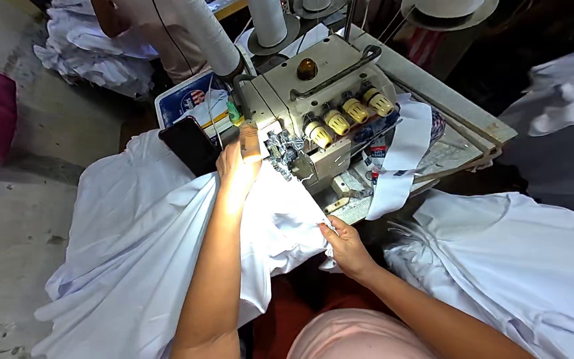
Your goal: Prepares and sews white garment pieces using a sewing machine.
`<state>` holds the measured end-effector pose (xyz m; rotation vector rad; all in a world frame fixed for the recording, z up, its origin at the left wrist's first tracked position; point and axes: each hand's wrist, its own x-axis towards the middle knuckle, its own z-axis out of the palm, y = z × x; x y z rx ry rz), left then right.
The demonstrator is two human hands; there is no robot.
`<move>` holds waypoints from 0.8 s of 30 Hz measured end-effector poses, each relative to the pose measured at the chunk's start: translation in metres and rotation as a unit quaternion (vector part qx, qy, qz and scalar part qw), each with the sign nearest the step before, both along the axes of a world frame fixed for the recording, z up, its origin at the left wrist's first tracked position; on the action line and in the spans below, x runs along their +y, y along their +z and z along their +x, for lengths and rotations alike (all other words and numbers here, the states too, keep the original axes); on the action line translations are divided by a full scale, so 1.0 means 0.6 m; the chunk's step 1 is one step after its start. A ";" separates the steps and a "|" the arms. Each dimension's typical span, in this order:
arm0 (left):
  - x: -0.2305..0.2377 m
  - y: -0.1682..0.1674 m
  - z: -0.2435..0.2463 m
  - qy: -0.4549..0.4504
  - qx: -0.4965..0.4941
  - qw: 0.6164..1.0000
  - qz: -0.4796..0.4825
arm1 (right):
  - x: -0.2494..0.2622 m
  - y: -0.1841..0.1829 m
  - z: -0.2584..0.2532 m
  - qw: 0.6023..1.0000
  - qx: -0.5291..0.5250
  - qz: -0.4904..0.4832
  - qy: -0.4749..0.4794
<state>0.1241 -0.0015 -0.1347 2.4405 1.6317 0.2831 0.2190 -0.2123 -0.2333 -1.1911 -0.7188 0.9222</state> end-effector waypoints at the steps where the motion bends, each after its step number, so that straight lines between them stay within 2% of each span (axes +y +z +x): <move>1: -0.001 -0.001 -0.002 -0.002 -0.005 1.000 0.004 | 0.001 -0.008 0.001 1.000 -0.022 0.000 -0.005; 4: -0.039 0.002 -0.021 -0.002 -0.062 0.997 0.052 | -0.012 -0.026 0.016 0.997 -0.077 0.015 -0.009; 6: -0.110 -0.008 -0.040 -0.019 -0.177 0.974 0.140 | -0.029 -0.026 0.030 0.996 -0.085 0.035 -0.013; 7: -0.155 -0.021 -0.045 -0.036 -0.254 0.951 0.172 | -0.036 -0.021 0.034 0.996 -0.066 0.058 -0.009; 8: -0.202 -0.038 -0.049 -0.055 -0.330 0.928 0.163 | -0.043 -0.015 0.034 0.996 -0.041 0.083 -0.005; 10: -0.286 -0.072 -0.053 -0.108 -0.434 0.893 0.043 | -0.048 -0.001 0.025 0.993 -0.003 0.120 0.007; 12: -0.336 -0.103 -0.050 -0.152 -0.466 0.869 -0.061 | -0.046 0.010 0.009 0.989 0.011 0.146 0.019; 14: -0.362 -0.128 -0.043 -0.164 -0.497 0.847 -0.092 | -0.044 0.021 -0.010 0.988 0.012 0.153 0.033; 19: -0.367 -0.126 -0.042 -0.148 -0.562 0.813 -0.021 | -0.043 0.043 -0.040 0.980 -0.045 0.189 0.037; 22: -0.358 -0.099 -0.069 -0.166 -0.563 0.809 -0.027 | -0.052 0.038 -0.034 0.970 -0.118 0.206 0.052; 24: -0.355 -0.087 -0.089 -0.179 -0.546 0.818 -0.032 | -0.061 0.038 -0.027 0.968 -0.122 0.209 0.069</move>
